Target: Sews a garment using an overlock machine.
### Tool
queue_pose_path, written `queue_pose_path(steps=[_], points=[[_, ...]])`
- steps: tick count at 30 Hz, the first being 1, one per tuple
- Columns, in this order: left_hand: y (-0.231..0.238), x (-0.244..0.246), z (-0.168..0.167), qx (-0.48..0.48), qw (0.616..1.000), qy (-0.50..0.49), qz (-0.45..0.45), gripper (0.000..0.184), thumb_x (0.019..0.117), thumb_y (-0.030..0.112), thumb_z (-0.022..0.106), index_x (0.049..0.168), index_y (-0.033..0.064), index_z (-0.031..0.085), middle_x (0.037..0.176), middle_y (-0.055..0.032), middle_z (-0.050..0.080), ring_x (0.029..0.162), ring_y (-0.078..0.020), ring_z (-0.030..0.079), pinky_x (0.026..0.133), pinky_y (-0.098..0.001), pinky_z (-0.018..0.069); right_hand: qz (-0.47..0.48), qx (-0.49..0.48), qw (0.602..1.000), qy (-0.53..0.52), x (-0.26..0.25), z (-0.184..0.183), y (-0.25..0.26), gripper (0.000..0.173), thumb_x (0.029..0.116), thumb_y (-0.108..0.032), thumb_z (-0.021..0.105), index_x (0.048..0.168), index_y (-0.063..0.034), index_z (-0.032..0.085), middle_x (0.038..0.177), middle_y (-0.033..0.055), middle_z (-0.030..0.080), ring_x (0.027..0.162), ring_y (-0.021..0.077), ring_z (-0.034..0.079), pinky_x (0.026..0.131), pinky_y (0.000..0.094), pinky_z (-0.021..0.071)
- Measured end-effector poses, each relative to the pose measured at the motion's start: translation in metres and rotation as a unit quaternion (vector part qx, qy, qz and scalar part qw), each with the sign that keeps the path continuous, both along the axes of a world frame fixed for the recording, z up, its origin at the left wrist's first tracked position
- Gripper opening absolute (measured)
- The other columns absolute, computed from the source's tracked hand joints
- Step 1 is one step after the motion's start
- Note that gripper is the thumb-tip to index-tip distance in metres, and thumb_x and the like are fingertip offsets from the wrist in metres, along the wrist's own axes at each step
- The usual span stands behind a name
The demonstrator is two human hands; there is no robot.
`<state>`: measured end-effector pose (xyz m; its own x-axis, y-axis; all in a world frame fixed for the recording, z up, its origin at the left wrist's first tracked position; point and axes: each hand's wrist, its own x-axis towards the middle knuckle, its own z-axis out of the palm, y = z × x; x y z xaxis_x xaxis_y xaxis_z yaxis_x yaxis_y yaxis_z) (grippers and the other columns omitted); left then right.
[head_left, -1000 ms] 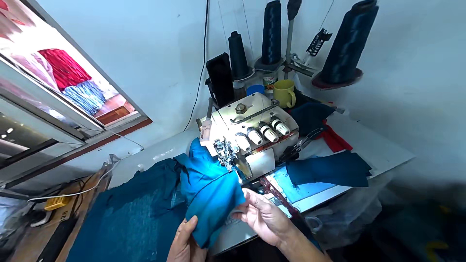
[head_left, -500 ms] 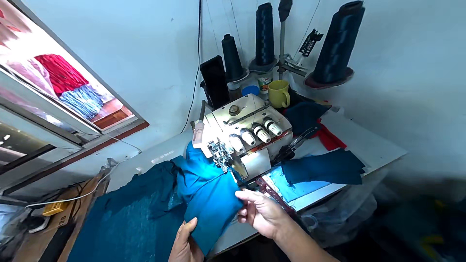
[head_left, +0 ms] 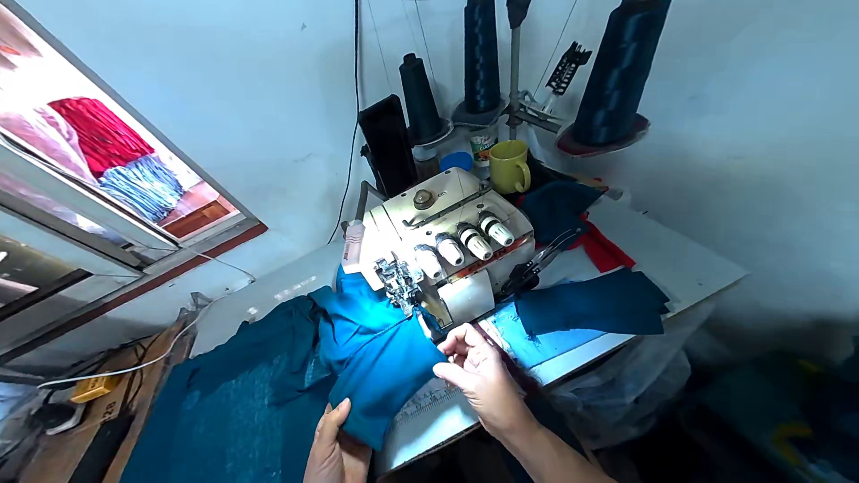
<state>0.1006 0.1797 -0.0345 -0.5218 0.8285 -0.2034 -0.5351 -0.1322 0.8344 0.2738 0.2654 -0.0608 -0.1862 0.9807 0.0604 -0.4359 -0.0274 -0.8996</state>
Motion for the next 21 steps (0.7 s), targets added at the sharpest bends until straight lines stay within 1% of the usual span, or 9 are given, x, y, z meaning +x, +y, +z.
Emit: queue_pose_path(steps=[2,4,7,9,14,17,20,21], points=[[0.000,0.001,0.002,0.010,1.000,-0.005,0.003,0.024,0.0998,0.007,0.040,0.118,0.0057,0.054,0.098,-0.0083,0.073,0.090,-0.0157,0.074,0.077,-0.0359,0.0639,0.018,-0.007,1.000,0.018,0.001,0.001,0.002,0.019,0.0838,0.009,0.066,0.098,-0.0020,0.060,0.088,0.0071,0.066,0.069,0.0106,0.062,0.060,0.0229,0.0525],[0.000,0.003,0.007,0.012,1.000,0.001,0.006,0.024,0.1015,0.008,0.037,0.116,0.0062,0.056,0.096,-0.0073,0.074,0.088,-0.0147,0.074,0.077,-0.0350,0.0641,0.024,0.009,1.000,0.016,0.001,0.001,0.002,0.017,0.0841,0.009,0.066,0.098,-0.0016,0.063,0.089,0.0062,0.068,0.071,0.0098,0.064,0.062,0.0222,0.0535],[-0.002,0.000,0.008,0.020,1.000,0.001,-0.009,0.026,0.1025,0.009,0.035,0.113,0.0061,0.058,0.093,-0.0075,0.075,0.084,-0.0139,0.075,0.073,-0.0334,0.0644,0.033,0.048,0.998,0.015,0.000,-0.003,0.001,0.018,0.0841,0.005,0.068,0.101,-0.0011,0.065,0.090,0.0056,0.069,0.078,0.0099,0.065,0.070,0.0230,0.0551],[-0.002,-0.002,0.008,0.022,1.000,-0.009,-0.021,0.026,0.1029,0.011,0.034,0.113,0.0067,0.058,0.092,-0.0079,0.076,0.082,-0.0142,0.076,0.070,-0.0332,0.0648,0.035,0.058,0.998,0.015,-0.002,-0.006,-0.001,0.018,0.0843,0.005,0.069,0.101,-0.0010,0.066,0.090,0.0049,0.069,0.080,0.0097,0.066,0.073,0.0232,0.0559],[-0.001,-0.005,0.008,0.025,1.000,-0.008,-0.016,0.027,0.1028,0.010,0.034,0.113,0.0060,0.058,0.092,-0.0076,0.076,0.081,-0.0138,0.076,0.068,-0.0325,0.0648,0.027,0.034,0.999,-0.010,-0.004,-0.004,-0.004,0.017,0.0843,0.004,0.069,0.100,-0.0009,0.069,0.089,0.0039,0.069,0.079,0.0087,0.066,0.071,0.0218,0.0569],[0.001,-0.006,0.008,0.029,1.000,-0.002,-0.011,0.027,0.1031,0.009,0.033,0.113,0.0060,0.058,0.092,-0.0072,0.075,0.081,-0.0130,0.075,0.069,-0.0316,0.0646,0.019,0.043,0.999,-0.026,-0.003,-0.005,-0.006,0.021,0.0837,0.003,0.069,0.104,-0.0009,0.069,0.088,0.0039,0.069,0.077,0.0086,0.065,0.069,0.0213,0.0559],[0.001,-0.006,0.010,0.032,0.999,-0.006,-0.006,0.027,0.1027,0.009,0.033,0.112,0.0069,0.059,0.092,-0.0068,0.076,0.080,-0.0127,0.075,0.066,-0.0312,0.0644,0.028,0.043,0.998,-0.041,-0.002,-0.002,-0.006,0.018,0.0843,0.003,0.069,0.102,-0.0006,0.071,0.089,0.0029,0.070,0.077,0.0073,0.065,0.070,0.0201,0.0554],[0.001,-0.005,0.011,0.034,0.999,-0.009,-0.008,0.027,0.1025,0.009,0.034,0.112,0.0068,0.059,0.091,-0.0070,0.076,0.080,-0.0131,0.075,0.067,-0.0315,0.0645,0.033,0.039,0.998,-0.046,-0.002,-0.002,-0.006,0.017,0.0844,0.003,0.068,0.101,-0.0008,0.071,0.089,0.0023,0.070,0.077,0.0066,0.065,0.071,0.0195,0.0552]])
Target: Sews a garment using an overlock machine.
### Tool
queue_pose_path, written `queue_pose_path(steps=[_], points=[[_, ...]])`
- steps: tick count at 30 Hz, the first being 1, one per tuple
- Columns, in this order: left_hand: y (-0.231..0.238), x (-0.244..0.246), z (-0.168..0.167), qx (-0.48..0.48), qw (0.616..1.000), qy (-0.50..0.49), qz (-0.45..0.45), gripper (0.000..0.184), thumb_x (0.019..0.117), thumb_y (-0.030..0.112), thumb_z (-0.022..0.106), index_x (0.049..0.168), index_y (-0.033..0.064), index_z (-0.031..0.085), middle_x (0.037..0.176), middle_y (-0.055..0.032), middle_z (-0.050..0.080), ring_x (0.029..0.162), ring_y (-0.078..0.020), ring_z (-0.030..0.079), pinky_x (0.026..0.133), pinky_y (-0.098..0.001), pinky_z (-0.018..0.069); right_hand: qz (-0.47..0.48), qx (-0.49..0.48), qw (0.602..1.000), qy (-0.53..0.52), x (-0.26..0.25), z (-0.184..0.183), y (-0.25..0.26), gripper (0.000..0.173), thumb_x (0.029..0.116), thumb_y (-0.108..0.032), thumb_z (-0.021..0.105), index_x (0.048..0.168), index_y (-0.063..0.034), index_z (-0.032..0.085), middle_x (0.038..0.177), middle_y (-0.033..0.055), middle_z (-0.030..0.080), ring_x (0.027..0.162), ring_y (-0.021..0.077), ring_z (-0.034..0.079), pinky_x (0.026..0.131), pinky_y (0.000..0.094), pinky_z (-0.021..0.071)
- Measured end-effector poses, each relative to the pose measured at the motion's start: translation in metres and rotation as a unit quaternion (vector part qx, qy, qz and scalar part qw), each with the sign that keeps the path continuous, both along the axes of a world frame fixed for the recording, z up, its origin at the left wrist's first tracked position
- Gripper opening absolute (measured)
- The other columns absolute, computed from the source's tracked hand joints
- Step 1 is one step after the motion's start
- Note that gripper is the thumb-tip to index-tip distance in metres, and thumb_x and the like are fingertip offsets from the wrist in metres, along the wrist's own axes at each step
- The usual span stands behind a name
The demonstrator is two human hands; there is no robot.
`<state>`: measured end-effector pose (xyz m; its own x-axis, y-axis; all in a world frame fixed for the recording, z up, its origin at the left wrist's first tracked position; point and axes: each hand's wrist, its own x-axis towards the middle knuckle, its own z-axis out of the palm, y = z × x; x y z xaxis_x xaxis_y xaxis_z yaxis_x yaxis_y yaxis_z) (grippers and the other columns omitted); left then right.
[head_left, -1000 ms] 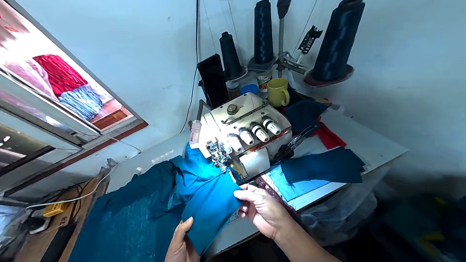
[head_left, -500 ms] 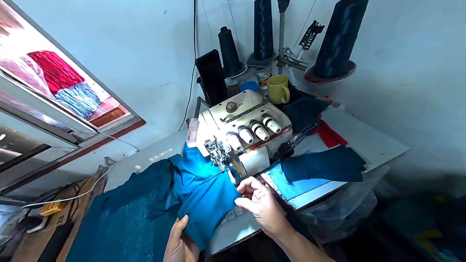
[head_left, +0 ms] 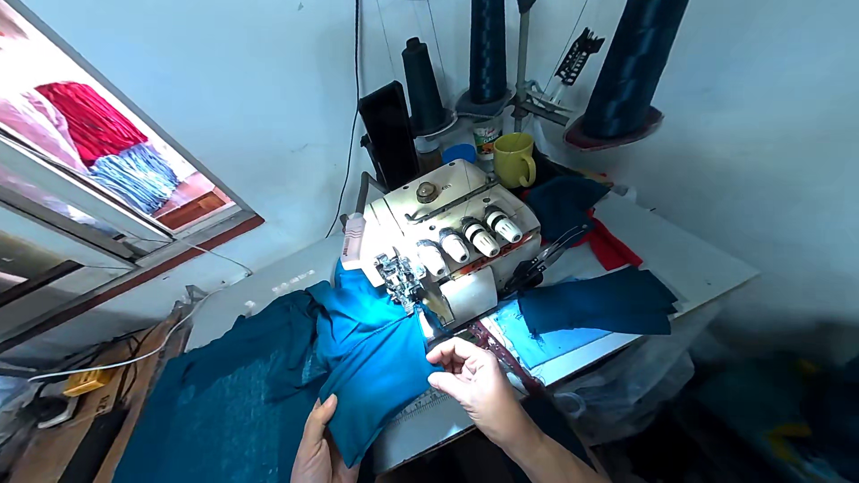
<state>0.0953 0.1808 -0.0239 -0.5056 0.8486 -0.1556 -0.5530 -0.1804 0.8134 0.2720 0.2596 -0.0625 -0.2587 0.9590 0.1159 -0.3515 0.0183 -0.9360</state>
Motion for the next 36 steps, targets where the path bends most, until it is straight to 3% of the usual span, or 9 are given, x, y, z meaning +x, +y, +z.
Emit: queue_pose_path(steps=[6,9,16,20,23,26,30,33,36], points=[[-0.003,-0.003,-0.006,-0.002,0.999,0.023,-0.027,0.024,0.1012,0.009,0.039,0.112,0.0059,0.060,0.093,-0.0079,0.076,0.083,-0.0138,0.076,0.071,-0.0329,0.0646,-0.009,-0.011,1.000,-0.014,0.001,0.000,0.001,0.004,0.0877,-0.003,0.072,0.091,-0.0021,0.073,0.082,0.0015,0.070,0.073,0.0057,0.066,0.069,0.0198,0.0562],[-0.003,-0.008,-0.010,0.007,0.998,0.056,-0.028,0.025,0.1011,0.009,0.042,0.117,0.0029,0.060,0.098,-0.0081,0.076,0.089,-0.0138,0.075,0.078,-0.0336,0.0639,-0.042,0.038,0.998,-0.036,0.005,-0.001,0.000,0.008,0.0881,-0.011,0.076,0.085,-0.0047,0.074,0.077,-0.0005,0.070,0.069,0.0037,0.065,0.066,0.0179,0.0557],[-0.001,-0.008,-0.003,0.020,0.985,0.170,-0.011,0.031,0.1020,0.002,0.036,0.115,0.0006,0.064,0.100,-0.0048,0.076,0.093,-0.0106,0.074,0.083,-0.0289,0.0622,-0.089,0.074,0.993,-0.032,0.011,0.009,-0.004,0.007,0.0882,-0.006,0.068,0.081,-0.0069,0.068,0.074,-0.0020,0.065,0.064,0.0017,0.059,0.059,0.0150,0.0500],[-0.001,-0.008,-0.007,0.020,0.986,0.165,-0.024,0.031,0.1025,0.003,0.035,0.116,0.0001,0.063,0.101,-0.0060,0.076,0.093,-0.0114,0.074,0.083,-0.0300,0.0625,0.027,-0.082,0.994,0.062,0.007,0.015,0.003,0.009,0.0909,0.003,0.065,0.084,-0.0021,0.063,0.076,0.0050,0.068,0.067,0.0120,0.068,0.065,0.0262,0.0601],[-0.002,-0.007,-0.006,0.008,0.990,0.136,-0.025,0.031,0.1023,0.004,0.035,0.117,0.0007,0.062,0.100,-0.0064,0.076,0.092,-0.0117,0.074,0.082,-0.0304,0.0632,0.083,-0.202,0.965,0.144,0.009,0.021,0.006,0.014,0.0957,0.005,0.059,0.083,-0.0021,0.060,0.075,0.0078,0.068,0.063,0.0124,0.067,0.057,0.0240,0.0570],[-0.002,-0.009,-0.004,0.002,0.993,0.118,-0.022,0.031,0.1021,0.005,0.035,0.118,0.0009,0.061,0.101,-0.0067,0.076,0.093,-0.0120,0.074,0.082,-0.0306,0.0631,0.086,-0.246,0.949,0.175,0.011,0.023,0.006,0.019,0.0968,0.005,0.057,0.080,-0.0015,0.062,0.067,0.0071,0.065,0.055,0.0090,0.063,0.051,0.0203,0.0527],[0.001,-0.011,-0.003,0.004,0.991,0.130,-0.019,0.031,0.1023,0.005,0.035,0.118,0.0010,0.062,0.102,-0.0067,0.075,0.094,-0.0116,0.074,0.083,-0.0301,0.0626,0.013,-0.180,0.972,0.149,0.009,0.021,0.003,0.013,0.0905,0.007,0.064,0.079,0.0002,0.065,0.067,0.0066,0.063,0.053,0.0070,0.057,0.049,0.0193,0.0488],[0.000,-0.010,-0.002,0.010,0.992,0.124,-0.027,0.030,0.1016,0.005,0.037,0.115,0.0005,0.064,0.100,-0.0074,0.076,0.091,-0.0120,0.074,0.081,-0.0306,0.0632,-0.061,-0.069,0.993,0.069,0.010,0.015,-0.001,0.008,0.0863,0.003,0.070,0.080,-0.0016,0.069,0.068,0.0052,0.065,0.055,0.0077,0.060,0.052,0.0200,0.0514],[-0.001,-0.008,0.000,0.007,0.991,0.131,-0.024,0.031,0.1016,0.002,0.035,0.114,0.0003,0.063,0.098,-0.0059,0.076,0.090,-0.0111,0.075,0.080,-0.0290,0.0634,-0.127,0.068,0.989,0.012,0.009,0.012,-0.008,0.007,0.0874,-0.001,0.070,0.082,-0.0042,0.070,0.073,0.0022,0.069,0.062,0.0066,0.065,0.058,0.0197,0.0569]])
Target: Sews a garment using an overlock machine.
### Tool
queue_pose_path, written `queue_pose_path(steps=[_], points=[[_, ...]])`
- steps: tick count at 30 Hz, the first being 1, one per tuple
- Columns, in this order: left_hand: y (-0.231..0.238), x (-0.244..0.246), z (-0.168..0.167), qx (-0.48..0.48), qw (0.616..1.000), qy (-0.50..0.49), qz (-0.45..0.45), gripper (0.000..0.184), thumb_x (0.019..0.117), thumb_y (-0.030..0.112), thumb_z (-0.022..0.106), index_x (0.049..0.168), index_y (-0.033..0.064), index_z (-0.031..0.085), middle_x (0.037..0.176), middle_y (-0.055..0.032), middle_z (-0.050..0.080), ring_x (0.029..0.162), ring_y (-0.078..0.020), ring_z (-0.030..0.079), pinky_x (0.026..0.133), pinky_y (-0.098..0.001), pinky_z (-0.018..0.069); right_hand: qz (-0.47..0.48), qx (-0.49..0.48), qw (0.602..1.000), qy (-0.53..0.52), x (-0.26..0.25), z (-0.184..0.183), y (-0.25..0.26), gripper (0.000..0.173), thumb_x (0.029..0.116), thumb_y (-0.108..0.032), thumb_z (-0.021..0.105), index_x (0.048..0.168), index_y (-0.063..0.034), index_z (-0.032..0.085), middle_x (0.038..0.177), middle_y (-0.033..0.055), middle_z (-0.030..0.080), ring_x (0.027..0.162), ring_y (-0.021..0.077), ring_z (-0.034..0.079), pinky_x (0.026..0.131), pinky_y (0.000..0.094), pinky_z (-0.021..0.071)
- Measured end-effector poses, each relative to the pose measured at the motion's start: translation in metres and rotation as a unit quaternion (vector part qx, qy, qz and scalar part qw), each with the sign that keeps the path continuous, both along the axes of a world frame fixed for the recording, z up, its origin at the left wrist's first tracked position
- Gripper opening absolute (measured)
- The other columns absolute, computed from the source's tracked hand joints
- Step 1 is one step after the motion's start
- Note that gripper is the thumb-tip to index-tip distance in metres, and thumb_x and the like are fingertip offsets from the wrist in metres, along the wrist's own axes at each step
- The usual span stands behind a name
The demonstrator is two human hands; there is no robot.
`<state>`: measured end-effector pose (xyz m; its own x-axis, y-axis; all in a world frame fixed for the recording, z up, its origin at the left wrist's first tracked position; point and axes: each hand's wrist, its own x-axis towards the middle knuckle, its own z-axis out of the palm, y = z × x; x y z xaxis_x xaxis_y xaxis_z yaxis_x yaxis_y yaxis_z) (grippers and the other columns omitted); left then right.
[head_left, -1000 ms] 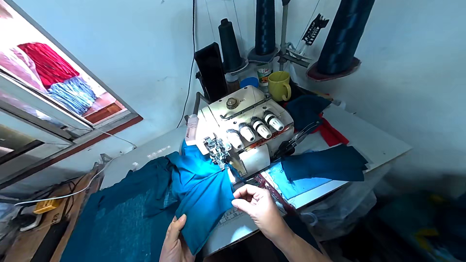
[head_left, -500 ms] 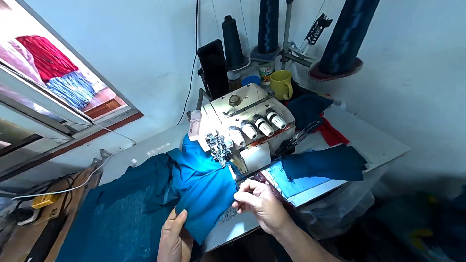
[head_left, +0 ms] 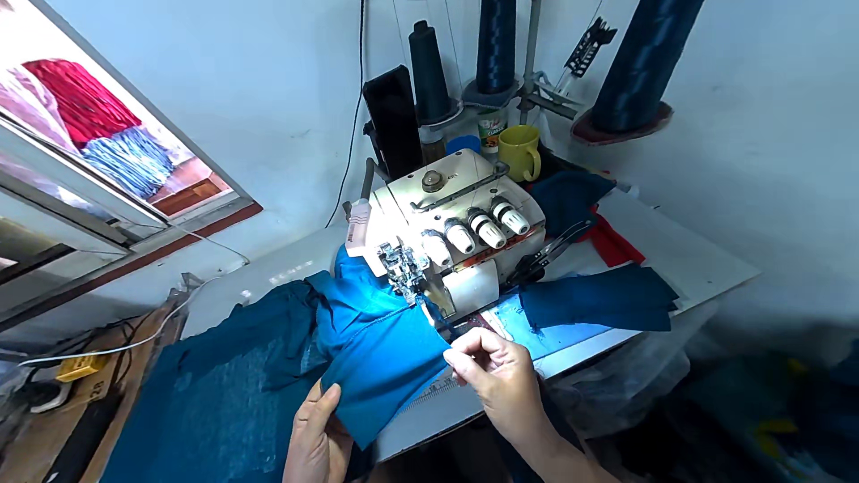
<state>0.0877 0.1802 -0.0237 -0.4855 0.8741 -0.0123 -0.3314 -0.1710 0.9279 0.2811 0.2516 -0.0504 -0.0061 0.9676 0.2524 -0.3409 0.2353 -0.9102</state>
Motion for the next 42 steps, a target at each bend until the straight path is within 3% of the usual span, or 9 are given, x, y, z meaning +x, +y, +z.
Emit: queue_pose_path(steps=[6,9,12,14,20,25,29,38,42], points=[[-0.003,-0.008,-0.003,0.003,0.999,0.050,-0.002,0.027,0.0987,0.001,0.041,0.109,-0.0001,0.065,0.095,-0.0073,0.076,0.086,-0.0127,0.075,0.078,-0.0307,0.0634,-0.064,0.070,0.992,-0.083,-0.006,-0.007,-0.007,0.006,0.0861,-0.004,0.068,0.080,-0.0065,0.068,0.073,-0.0026,0.066,0.063,-0.0007,0.060,0.057,0.0132,0.0511],[0.007,-0.003,-0.013,-0.011,0.929,0.341,0.142,0.012,0.0887,-0.002,0.058,0.099,0.0021,0.055,0.087,0.0005,0.062,0.070,-0.0015,0.062,0.061,-0.0168,0.0539,-0.042,0.003,0.995,-0.087,-0.009,-0.014,-0.002,0.006,0.0839,-0.003,0.069,0.083,-0.0067,0.064,0.073,-0.0023,0.064,0.065,0.0012,0.060,0.060,0.0151,0.0507],[0.012,0.015,-0.015,0.052,0.760,0.621,0.186,0.035,0.0905,0.010,0.064,0.117,-0.0120,0.060,0.118,-0.0250,0.063,0.111,-0.0274,0.061,0.096,-0.0390,0.0507,-0.025,-0.028,0.996,-0.079,-0.012,-0.016,0.001,0.018,0.0833,-0.002,0.069,0.099,-0.0057,0.061,0.076,-0.0018,0.062,0.067,0.0038,0.060,0.061,0.0163,0.0508],[0.019,0.036,-0.016,0.086,0.728,0.669,0.124,0.032,0.0983,0.019,0.057,0.120,-0.0027,0.067,0.126,-0.0203,0.066,0.125,-0.0319,0.059,0.108,-0.0488,0.0441,-0.042,-0.020,0.995,-0.088,-0.012,-0.015,-0.001,0.021,0.0829,-0.002,0.068,0.103,-0.0061,0.061,0.076,-0.0024,0.062,0.067,0.0029,0.060,0.060,0.0153,0.0503],[0.039,0.053,-0.026,0.068,0.751,0.648,0.110,0.033,0.0993,0.032,0.060,0.118,0.0105,0.077,0.131,-0.0080,0.069,0.132,-0.0293,0.059,0.115,-0.0591,0.0363,-0.084,0.018,0.992,-0.092,-0.015,-0.005,-0.007,0.020,0.0834,-0.003,0.065,0.103,-0.0038,0.060,0.080,-0.0027,0.062,0.068,0.0006,0.059,0.061,0.0133,0.0501],[0.064,0.029,-0.016,0.068,0.808,0.584,0.049,0.030,0.0952,0.026,0.064,0.116,0.0092,0.077,0.132,-0.0057,0.069,0.132,-0.0203,0.058,0.112,-0.0383,0.0465,-0.086,-0.023,0.991,-0.100,-0.031,0.008,0.016,0.020,0.0846,-0.001,0.070,0.102,-0.0042,0.061,0.076,-0.0001,0.061,0.062,0.0031,0.058,0.058,0.0172,0.0503],[0.086,0.003,-0.005,0.037,0.827,0.561,-0.019,0.035,0.0952,0.031,0.065,0.123,0.0119,0.074,0.139,-0.0028,0.064,0.139,-0.0169,0.051,0.114,-0.0379,0.0424,-0.058,-0.083,0.992,-0.073,-0.042,0.012,0.034,0.018,0.0861,0.000,0.073,0.097,-0.0040,0.060,0.064,-0.0022,0.050,0.055,0.0045,0.049,0.055,0.0190,0.0456],[0.112,-0.016,0.009,0.012,0.852,0.520,-0.063,0.029,0.0974,0.015,0.065,0.123,0.0030,0.072,0.147,-0.0096,0.057,0.145,-0.0226,0.044,0.119,-0.0421,0.0355,-0.069,-0.074,0.992,-0.081,-0.050,0.008,0.042,0.016,0.0850,0.004,0.071,0.091,-0.0037,0.058,0.064,-0.0026,0.049,0.056,0.0038,0.048,0.056,0.0187,0.0439],[0.121,-0.014,0.008,-0.047,0.859,0.510,0.005,0.042,0.1039,0.013,0.055,0.144,-0.0006,0.055,0.159,-0.0153,0.042,0.151,-0.0291,0.034,0.123,-0.0475,0.0278,-0.066,-0.087,0.989,-0.099,-0.047,0.004,0.043,0.014,0.0872,0.001,0.071,0.089,-0.0037,0.058,0.064,-0.0026,0.049,0.057,0.0039,0.048,0.057,0.0190,0.0423]])
